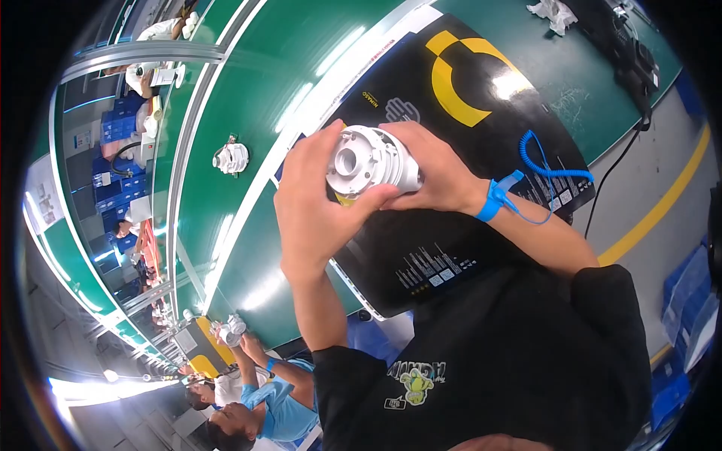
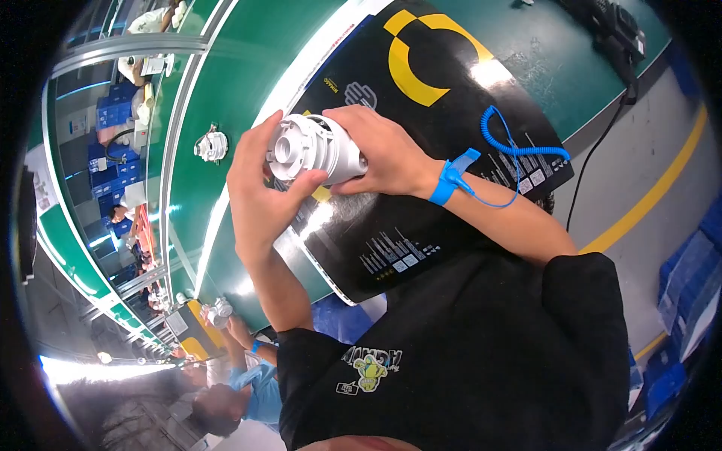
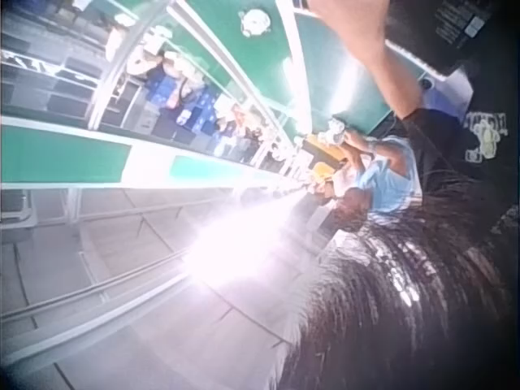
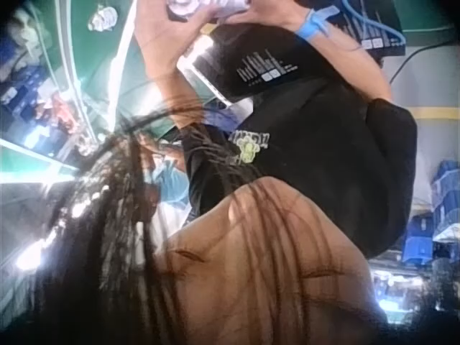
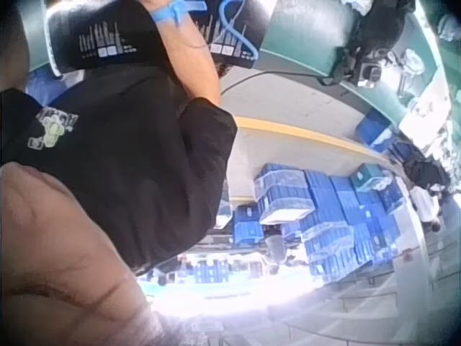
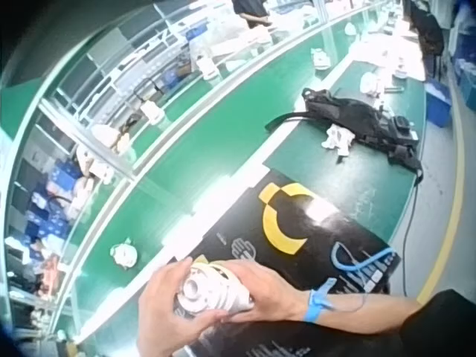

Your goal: Assemble internal electronic components, such as circuit boards and lenses, into a security camera housing.

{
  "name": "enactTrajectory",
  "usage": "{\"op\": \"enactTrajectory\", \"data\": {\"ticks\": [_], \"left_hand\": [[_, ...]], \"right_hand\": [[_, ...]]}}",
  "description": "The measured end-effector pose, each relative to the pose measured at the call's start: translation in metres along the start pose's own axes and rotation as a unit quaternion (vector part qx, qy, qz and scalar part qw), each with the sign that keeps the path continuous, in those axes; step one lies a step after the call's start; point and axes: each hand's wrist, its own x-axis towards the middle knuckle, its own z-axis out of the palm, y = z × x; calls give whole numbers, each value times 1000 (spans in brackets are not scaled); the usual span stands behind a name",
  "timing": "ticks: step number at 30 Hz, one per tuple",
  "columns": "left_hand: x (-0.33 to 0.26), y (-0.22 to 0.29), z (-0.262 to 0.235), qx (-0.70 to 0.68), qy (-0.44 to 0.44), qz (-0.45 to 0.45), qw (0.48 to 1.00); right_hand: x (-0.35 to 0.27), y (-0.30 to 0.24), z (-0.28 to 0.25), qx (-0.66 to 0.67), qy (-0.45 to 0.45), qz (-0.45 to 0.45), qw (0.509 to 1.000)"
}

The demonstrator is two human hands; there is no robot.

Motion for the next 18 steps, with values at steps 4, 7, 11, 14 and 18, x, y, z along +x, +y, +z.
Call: {"op": "enactTrajectory", "data": {"ticks": [4,7,11,14,18], "left_hand": [[8,13,-1,60,39,71,995],[25,23,-25,-3,-38,74,997],[51,8,-39,-119,-151,174,966],[48,1,-35,-174,-168,157,957],[37,-9,-31,-224,-170,156,947]], "right_hand": [[1,0,-8,40,-43,32,998],[0,2,-14,79,-39,17,996],[1,4,-20,184,-152,45,970],[2,-1,-26,281,-174,106,938],[5,1,-29,344,-191,143,908]]}}
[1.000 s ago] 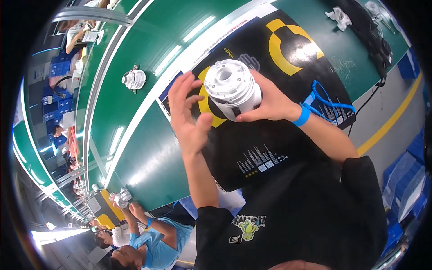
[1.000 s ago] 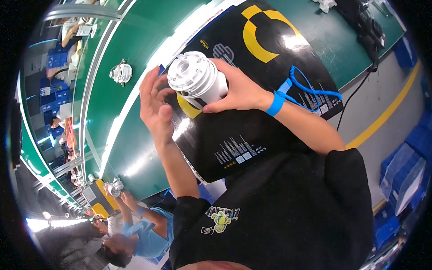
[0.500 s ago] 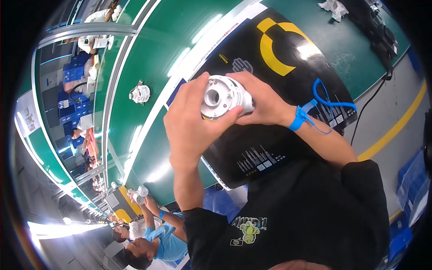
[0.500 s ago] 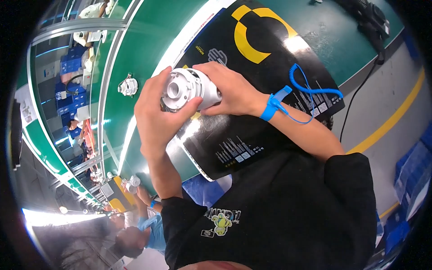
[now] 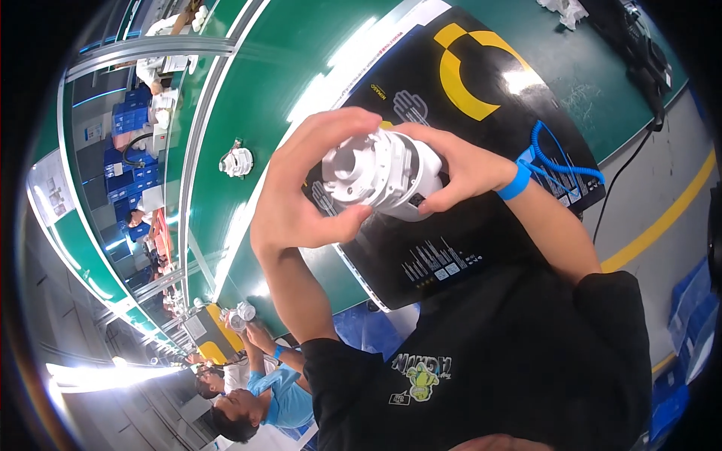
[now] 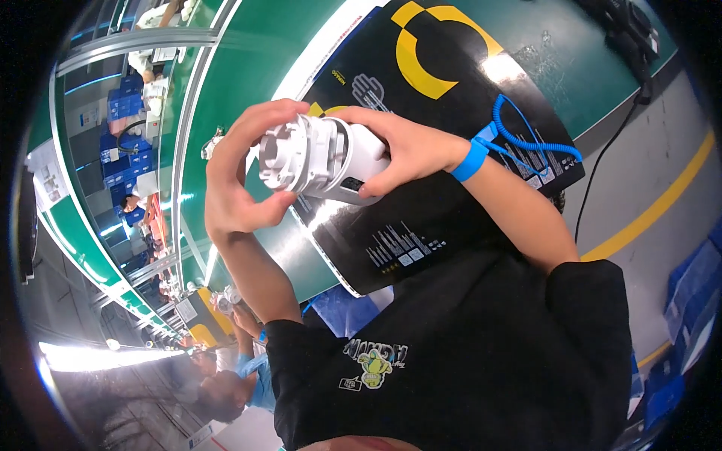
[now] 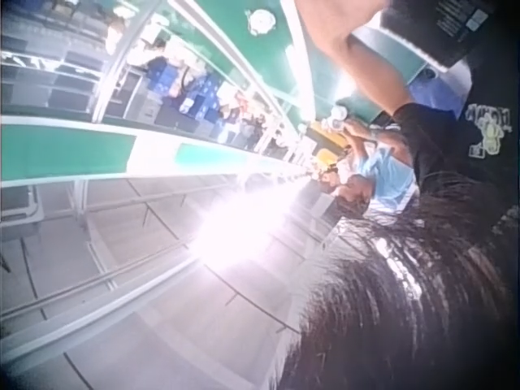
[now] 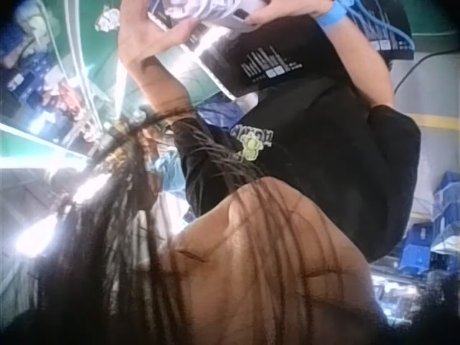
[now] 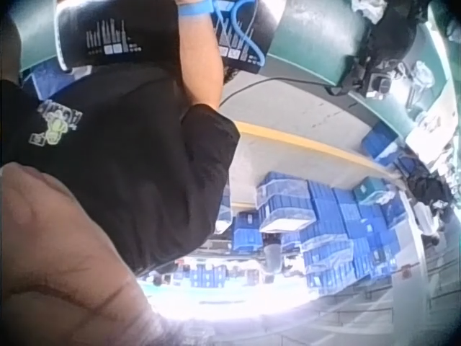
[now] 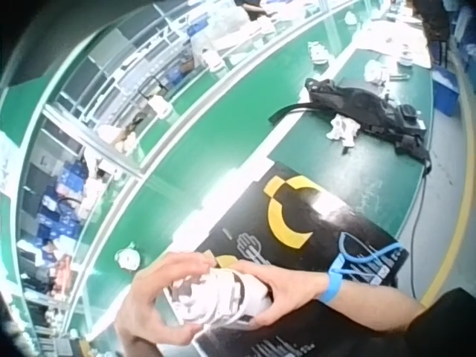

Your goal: Assemble internal electronic components, such as circuit boards and lenses, into a security camera housing.

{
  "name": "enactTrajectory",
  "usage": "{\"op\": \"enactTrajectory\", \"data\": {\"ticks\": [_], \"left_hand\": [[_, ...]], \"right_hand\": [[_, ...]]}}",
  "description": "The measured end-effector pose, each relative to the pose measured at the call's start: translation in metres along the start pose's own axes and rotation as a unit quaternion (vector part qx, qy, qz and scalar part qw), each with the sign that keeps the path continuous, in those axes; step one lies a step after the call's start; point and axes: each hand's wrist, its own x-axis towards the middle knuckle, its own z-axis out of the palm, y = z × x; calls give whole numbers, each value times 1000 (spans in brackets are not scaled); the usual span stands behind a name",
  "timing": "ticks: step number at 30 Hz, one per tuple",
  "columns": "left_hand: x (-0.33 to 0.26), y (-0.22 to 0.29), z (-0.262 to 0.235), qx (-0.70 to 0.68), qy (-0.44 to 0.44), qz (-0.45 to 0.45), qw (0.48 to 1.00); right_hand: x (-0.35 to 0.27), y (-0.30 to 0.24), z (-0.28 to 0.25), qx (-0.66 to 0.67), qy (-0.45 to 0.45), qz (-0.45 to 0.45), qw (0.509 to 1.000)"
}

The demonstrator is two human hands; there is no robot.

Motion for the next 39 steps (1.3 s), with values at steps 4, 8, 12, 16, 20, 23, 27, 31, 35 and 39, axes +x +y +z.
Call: {"op": "enactTrajectory", "data": {"ticks": [4,8,12,16,20,23,27,31,35,39], "left_hand": [[-4,-4,1,-47,-38,17,998],[-8,3,16,36,-56,13,998],[-11,0,36,-74,9,16,997],[-15,-22,61,-43,112,121,985],[-11,-34,61,-104,114,146,977],[-19,-11,71,-19,234,24,972],[-32,-18,82,104,294,33,949],[-39,-30,78,12,280,122,952],[-55,-27,75,27,234,127,964],[-65,-21,92,67,357,32,931]], "right_hand": [[-2,3,-3,34,-53,8,998],[-4,8,-3,12,-52,17,998],[-5,0,-6,-3,-43,47,998],[-3,6,-1,48,-53,34,997],[-2,7,-1,65,-49,65,995],[-2,7,3,7,-9,44,999],[4,10,6,-134,33,-57,989],[2,14,8,-211,40,-101,972],[6,11,13,-282,8,-142,949],[-2,13,17,-275,35,-137,951]]}}
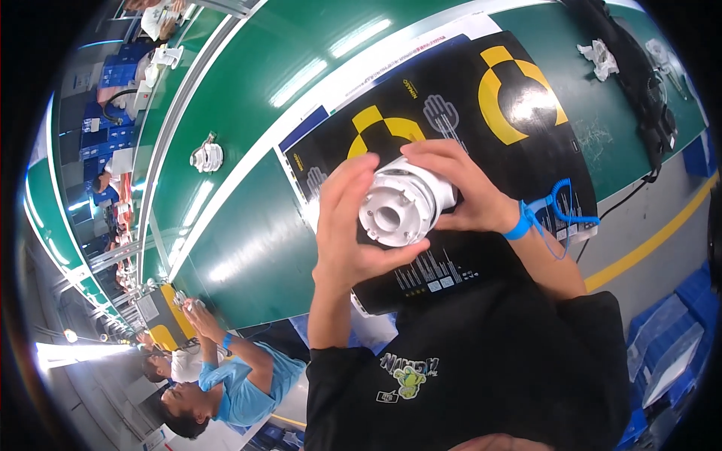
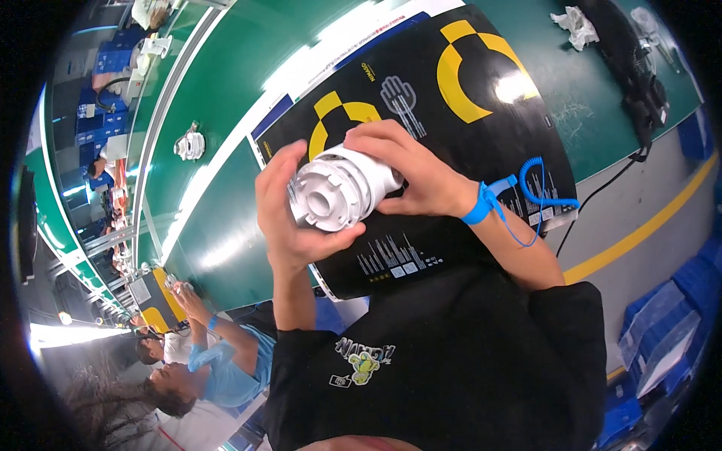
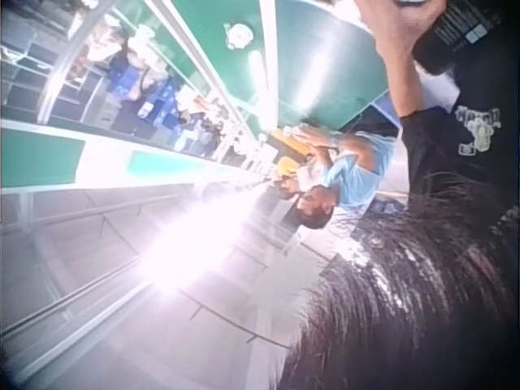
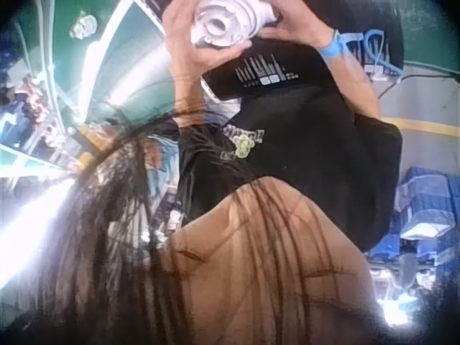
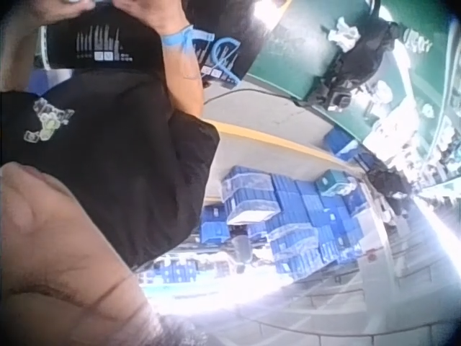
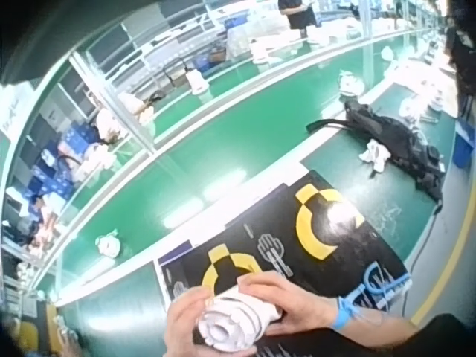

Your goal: Assemble internal electronic components, such as circuit boards and lenses, into a security camera housing.

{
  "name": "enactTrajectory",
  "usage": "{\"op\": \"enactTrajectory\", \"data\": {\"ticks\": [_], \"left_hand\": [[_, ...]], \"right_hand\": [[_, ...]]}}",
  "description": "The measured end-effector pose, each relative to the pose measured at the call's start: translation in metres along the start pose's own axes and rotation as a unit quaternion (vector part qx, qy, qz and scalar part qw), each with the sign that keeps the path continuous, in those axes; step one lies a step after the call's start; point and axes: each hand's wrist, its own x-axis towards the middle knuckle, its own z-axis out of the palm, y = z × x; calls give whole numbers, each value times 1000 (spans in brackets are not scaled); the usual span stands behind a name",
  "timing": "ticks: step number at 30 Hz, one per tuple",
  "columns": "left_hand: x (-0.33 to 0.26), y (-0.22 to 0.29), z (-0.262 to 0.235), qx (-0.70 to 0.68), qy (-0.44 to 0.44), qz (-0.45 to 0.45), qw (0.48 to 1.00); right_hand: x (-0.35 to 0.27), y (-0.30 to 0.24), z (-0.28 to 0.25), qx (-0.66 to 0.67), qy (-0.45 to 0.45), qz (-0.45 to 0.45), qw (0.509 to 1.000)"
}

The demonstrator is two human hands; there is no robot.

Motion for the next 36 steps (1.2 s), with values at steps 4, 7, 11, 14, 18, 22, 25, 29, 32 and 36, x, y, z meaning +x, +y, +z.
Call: {"op": "enactTrajectory", "data": {"ticks": [4,7,11,14,18,22,25,29,32,36], "left_hand": [[-10,10,-9,112,-29,33,993],[-12,13,-8,116,-21,49,992],[-16,6,-7,41,-9,47,998],[-15,12,-7,104,3,37,994],[-19,22,-1,145,25,29,989],[-21,27,-3,157,18,13,987],[-21,24,-8,152,-10,12,988],[-23,8,-3,45,2,-14,999],[-22,-3,13,-28,36,-44,998],[-12,-30,42,-209,24,-150,966]], "right_hand": [[0,5,3,-41,14,-35,998],[2,4,8,-28,19,-61,998],[2,2,7,-17,21,-64,998],[1,2,8,-12,23,-50,998],[1,2,7,-46,34,-93,994],[-1,1,6,-80,32,-124,988],[-1,1,9,-75,43,-125,988],[-1,2,9,-19,35,-76,996],[-4,2,10,29,48,-16,998],[-5,3,6,121,66,60,989]]}}
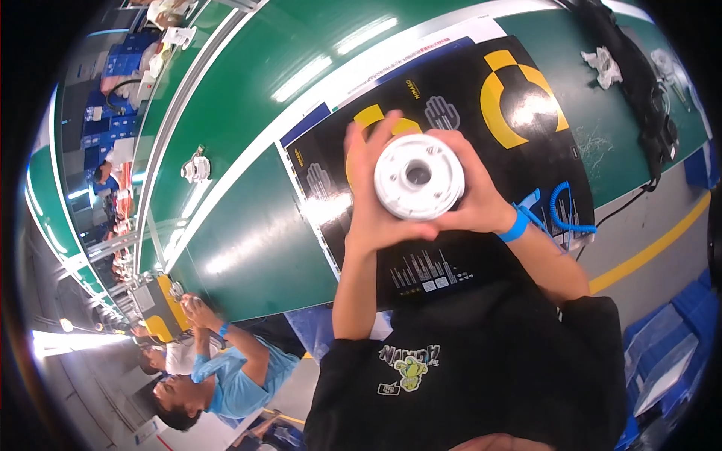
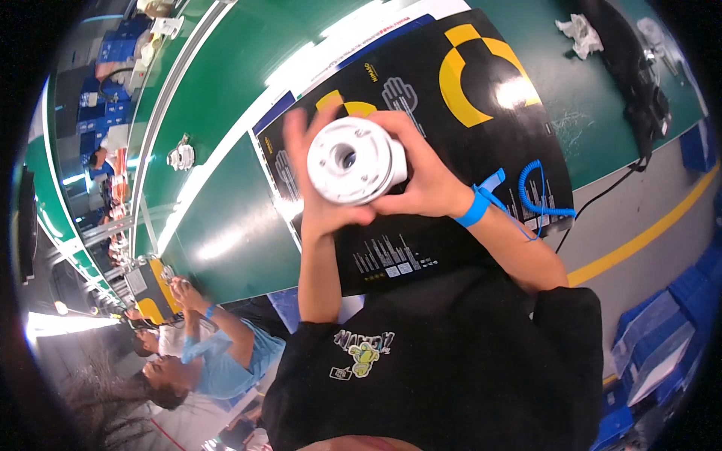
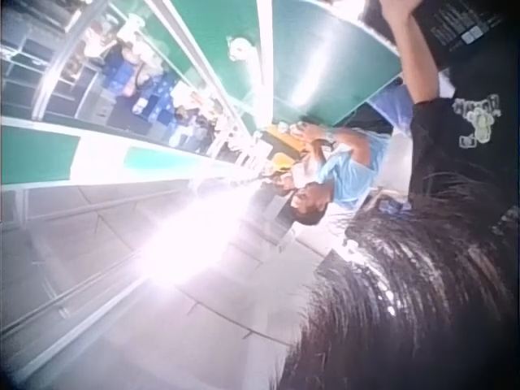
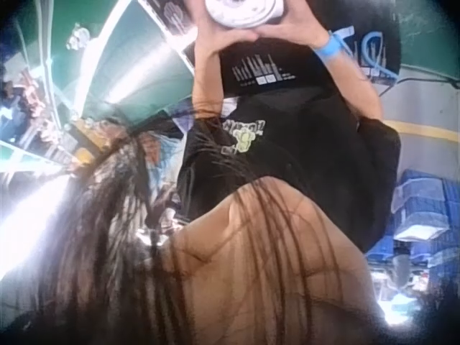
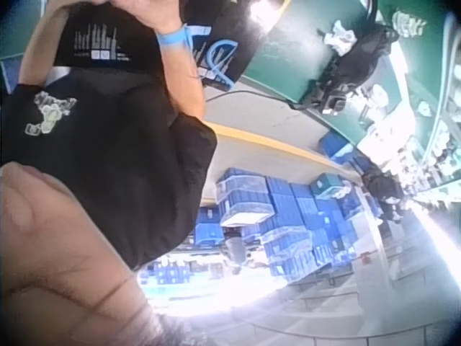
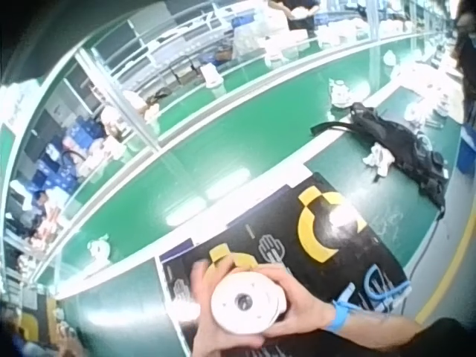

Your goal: Assemble internal electronic components, such as circuit boards and lenses, into a security camera housing.

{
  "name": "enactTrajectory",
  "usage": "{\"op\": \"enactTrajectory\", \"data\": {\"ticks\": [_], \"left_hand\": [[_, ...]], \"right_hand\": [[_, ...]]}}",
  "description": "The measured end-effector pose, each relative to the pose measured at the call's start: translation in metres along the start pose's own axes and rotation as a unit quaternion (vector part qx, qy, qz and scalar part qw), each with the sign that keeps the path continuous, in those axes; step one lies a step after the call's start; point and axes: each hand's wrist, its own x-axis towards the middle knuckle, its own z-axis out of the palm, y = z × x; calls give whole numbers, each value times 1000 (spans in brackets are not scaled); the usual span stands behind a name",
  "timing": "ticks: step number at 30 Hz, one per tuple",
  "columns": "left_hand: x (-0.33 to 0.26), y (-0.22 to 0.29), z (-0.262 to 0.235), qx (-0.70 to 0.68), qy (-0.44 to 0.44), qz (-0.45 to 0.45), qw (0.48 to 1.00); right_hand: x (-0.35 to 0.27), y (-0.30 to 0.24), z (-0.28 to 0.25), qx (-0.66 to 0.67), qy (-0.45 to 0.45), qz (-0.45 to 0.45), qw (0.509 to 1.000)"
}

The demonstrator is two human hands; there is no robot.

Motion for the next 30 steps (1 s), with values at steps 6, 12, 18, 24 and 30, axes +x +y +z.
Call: {"op": "enactTrajectory", "data": {"ticks": [6,12,18,24,30], "left_hand": [[13,-24,10,12,-75,2,997],[4,-30,21,75,-51,32,995],[3,-42,33,58,56,175,981],[1,-47,25,42,98,186,977],[8,-33,13,134,60,140,979]], "right_hand": [[-8,-27,-39,-57,-43,102,992],[23,-59,-55,-301,-190,72,932],[22,-53,-35,-413,-200,4,888],[49,-61,-15,-425,-269,-12,864],[66,-52,-23,-391,-276,-11,878]]}}
